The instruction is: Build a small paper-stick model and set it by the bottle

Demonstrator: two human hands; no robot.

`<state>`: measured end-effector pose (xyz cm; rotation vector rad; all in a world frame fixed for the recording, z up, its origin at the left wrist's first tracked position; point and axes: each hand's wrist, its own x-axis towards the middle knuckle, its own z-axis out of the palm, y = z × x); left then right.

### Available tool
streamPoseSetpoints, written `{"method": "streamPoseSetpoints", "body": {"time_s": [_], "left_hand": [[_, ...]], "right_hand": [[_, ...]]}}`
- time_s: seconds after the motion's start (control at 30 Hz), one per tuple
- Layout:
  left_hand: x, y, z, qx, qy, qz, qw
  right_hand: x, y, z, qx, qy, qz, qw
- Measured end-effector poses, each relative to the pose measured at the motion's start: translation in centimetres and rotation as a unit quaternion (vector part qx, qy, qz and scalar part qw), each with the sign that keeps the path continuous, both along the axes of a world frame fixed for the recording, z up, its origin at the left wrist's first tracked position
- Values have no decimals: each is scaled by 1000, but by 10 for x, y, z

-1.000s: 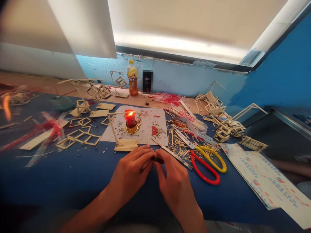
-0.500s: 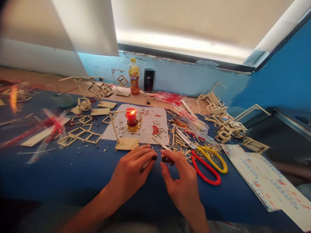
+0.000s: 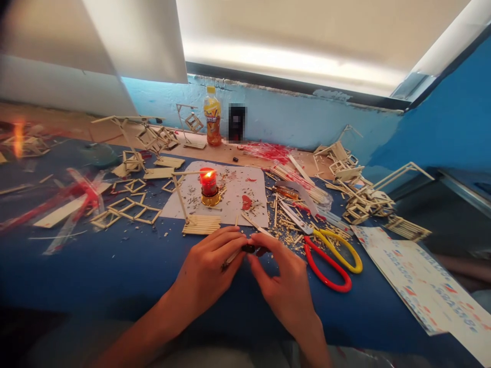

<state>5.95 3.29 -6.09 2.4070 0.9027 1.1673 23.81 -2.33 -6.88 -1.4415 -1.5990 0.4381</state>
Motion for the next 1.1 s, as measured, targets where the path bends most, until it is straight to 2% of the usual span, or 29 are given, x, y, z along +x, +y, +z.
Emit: {"method": "streamPoseSetpoints", "body": {"time_s": [0.17,0.3,0.6,0.8,0.9,1.0,1.1], "left_hand": [[-1,-2,-1,9,6,7,1000],[0,-2,-2,17,13,9,1000],[-1,-4,-2,46,31,27,998],[1,-4,-1,42,44,44,997],[-1,-6,0,42,50,47,997],[-11,-15,10,50,61,34,996],[-25,-28,26,49,34,-44,997]], "right_hand": [[-7,2,3,-1,-23,-46,999],[-11,1,6,10,-38,-58,998],[-19,-3,11,-11,-1,-90,996],[-7,-7,9,-5,48,-142,989],[0,-13,13,-26,51,-108,993],[3,-19,24,-23,27,-51,998],[2,-25,38,-20,-14,37,999]]}}
